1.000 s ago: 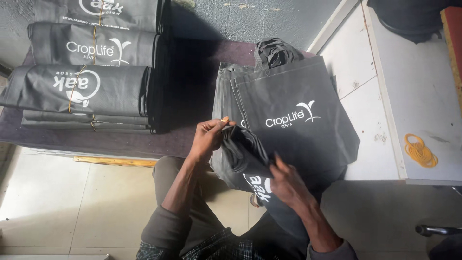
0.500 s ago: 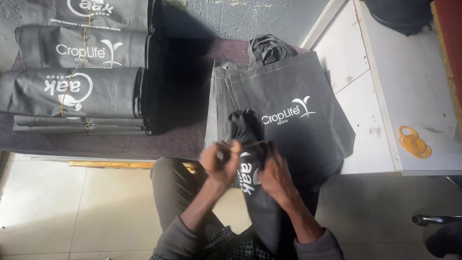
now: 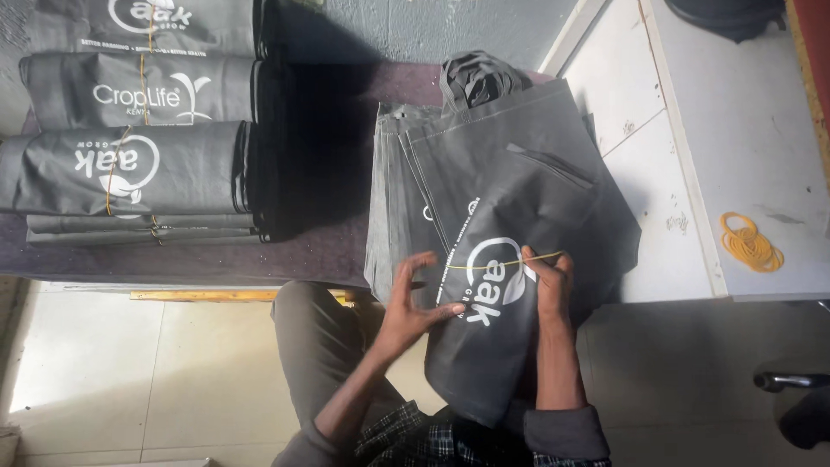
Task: The person picks up several tote bags from a stack, rolls them individually into a cylinder shape, and secures each one with a rubber band before placing it onto another stack.
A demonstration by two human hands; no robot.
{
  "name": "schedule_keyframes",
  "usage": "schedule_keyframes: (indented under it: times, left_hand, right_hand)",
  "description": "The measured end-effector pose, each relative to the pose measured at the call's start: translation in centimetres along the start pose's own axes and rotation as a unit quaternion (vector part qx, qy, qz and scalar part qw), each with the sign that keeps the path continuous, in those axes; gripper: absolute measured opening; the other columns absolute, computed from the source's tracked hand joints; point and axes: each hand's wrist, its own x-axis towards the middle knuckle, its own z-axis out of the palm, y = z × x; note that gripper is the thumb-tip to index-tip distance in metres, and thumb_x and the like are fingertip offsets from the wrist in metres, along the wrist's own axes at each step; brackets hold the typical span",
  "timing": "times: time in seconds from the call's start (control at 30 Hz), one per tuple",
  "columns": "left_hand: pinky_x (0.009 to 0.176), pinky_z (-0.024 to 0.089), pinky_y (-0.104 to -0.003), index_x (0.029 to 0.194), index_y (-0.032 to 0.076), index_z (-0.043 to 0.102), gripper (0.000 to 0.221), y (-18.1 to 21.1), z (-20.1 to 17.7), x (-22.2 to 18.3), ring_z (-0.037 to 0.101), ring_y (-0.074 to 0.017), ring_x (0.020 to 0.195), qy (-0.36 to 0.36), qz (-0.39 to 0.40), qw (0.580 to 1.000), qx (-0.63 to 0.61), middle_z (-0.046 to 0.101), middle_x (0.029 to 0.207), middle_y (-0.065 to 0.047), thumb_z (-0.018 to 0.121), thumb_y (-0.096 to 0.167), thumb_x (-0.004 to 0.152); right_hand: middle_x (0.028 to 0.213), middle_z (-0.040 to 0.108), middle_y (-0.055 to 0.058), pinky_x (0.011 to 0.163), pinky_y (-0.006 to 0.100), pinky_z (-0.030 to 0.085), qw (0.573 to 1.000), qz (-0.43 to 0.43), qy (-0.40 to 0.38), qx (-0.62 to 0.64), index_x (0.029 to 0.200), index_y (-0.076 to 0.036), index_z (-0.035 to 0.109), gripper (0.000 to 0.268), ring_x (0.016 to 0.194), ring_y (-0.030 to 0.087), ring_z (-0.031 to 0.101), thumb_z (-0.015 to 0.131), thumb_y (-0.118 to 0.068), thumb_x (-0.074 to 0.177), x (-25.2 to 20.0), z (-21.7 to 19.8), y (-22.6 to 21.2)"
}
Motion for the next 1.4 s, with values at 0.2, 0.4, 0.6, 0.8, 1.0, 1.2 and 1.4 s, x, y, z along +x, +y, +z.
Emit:
schedule_keyframes:
  times: [0.2, 0.4, 0.6, 0.8, 1.0, 1.2, 1.4]
  left_hand:
    - [0.077, 0.068, -0.054, 0.124, 0.003, 0.057, 0.076, -7.4, 1.1, 1.6, 0.073, -0.0293, 0.101, -0.099, -0.172, 0.909, -0.366, 0.071, 0.118, -0.013, 0.090, -0.015, 0.057]
    - [0.086, 0.065, -0.039, 0.121, 0.000, 0.060, 0.076, -3.8, 0.4, 0.8, 0.069, -0.0218, 0.097, 0.078, -0.176, 0.949, -0.252, 0.074, 0.110, -0.014, 0.096, -0.007, 0.054]
    - [0.091, 0.063, -0.038, 0.127, -0.004, 0.056, 0.089, -3.1, 0.8, 1.2, 0.068, -0.0216, 0.103, 0.055, -0.180, 0.962, -0.197, 0.073, 0.116, -0.018, 0.098, -0.008, 0.048]
    - [0.085, 0.062, -0.033, 0.129, 0.000, 0.056, 0.081, -2.9, 0.8, 1.9, 0.066, -0.0202, 0.098, 0.130, -0.099, 0.969, -0.188, 0.072, 0.112, -0.016, 0.098, -0.001, 0.059]
    - [0.087, 0.060, -0.040, 0.135, 0.003, 0.051, 0.076, -9.5, -3.4, 3.5, 0.065, -0.0229, 0.097, 0.126, -0.095, 0.916, -0.369, 0.068, 0.113, -0.015, 0.087, 0.000, 0.068]
    - [0.082, 0.057, -0.055, 0.123, -0.006, 0.063, 0.055, -13.5, -5.5, 7.7, 0.065, -0.0346, 0.090, 0.112, -0.168, 0.873, -0.443, 0.068, 0.104, -0.029, 0.082, 0.018, 0.077]
    - [0.070, 0.057, -0.044, 0.094, -0.001, 0.069, 0.029, -7.4, -4.1, 7.2, 0.069, -0.0272, 0.072, 0.222, -0.171, 0.802, -0.528, 0.068, 0.081, -0.017, 0.083, 0.017, 0.076]
  right_hand:
    - [0.074, 0.064, -0.003, 0.071, 0.024, 0.050, 0.995, 0.030, -0.091, -0.009, 0.089, -0.008, 0.076, 0.012, 0.072, 0.004, 0.057, 0.078, -0.020, 0.088, -4.8, 6.3, -10.7]
    - [0.065, 0.067, 0.011, 0.073, 0.034, 0.055, 0.957, -0.121, -0.257, -0.051, 0.069, -0.002, 0.075, 0.029, 0.066, 0.018, 0.067, 0.074, -0.017, 0.093, -6.8, 4.5, -15.8]
    - [0.073, 0.053, 0.002, 0.075, 0.026, 0.048, 0.978, -0.129, -0.158, -0.035, 0.108, -0.001, 0.061, 0.030, 0.073, 0.010, 0.054, 0.080, -0.008, 0.086, -5.7, 5.5, -10.3]
    - [0.170, 0.000, 0.031, 0.128, 0.060, 0.003, 0.959, 0.216, -0.149, -0.104, 0.167, -0.003, 0.010, 0.110, 0.156, 0.047, 0.000, 0.070, -0.052, 0.089, -10.3, 8.3, -17.7]
    - [0.111, 0.077, 0.015, 0.091, 0.046, 0.060, 0.956, 0.083, -0.280, -0.023, 0.127, -0.002, 0.068, 0.049, 0.101, 0.022, 0.070, 0.084, -0.003, 0.080, -7.4, 3.7, -11.2]
    - [0.103, 0.080, 0.018, 0.084, 0.048, 0.060, 0.918, 0.154, -0.353, -0.092, 0.111, 0.003, 0.078, 0.047, 0.095, 0.026, 0.071, 0.093, -0.010, 0.068, -2.5, 2.2, -13.1]
    - [0.154, 0.053, 0.017, 0.121, 0.057, 0.030, 0.924, -0.020, -0.371, -0.088, 0.152, 0.000, 0.047, 0.073, 0.144, 0.032, 0.038, 0.049, -0.047, 0.096, -0.4, -0.6, -12.6]
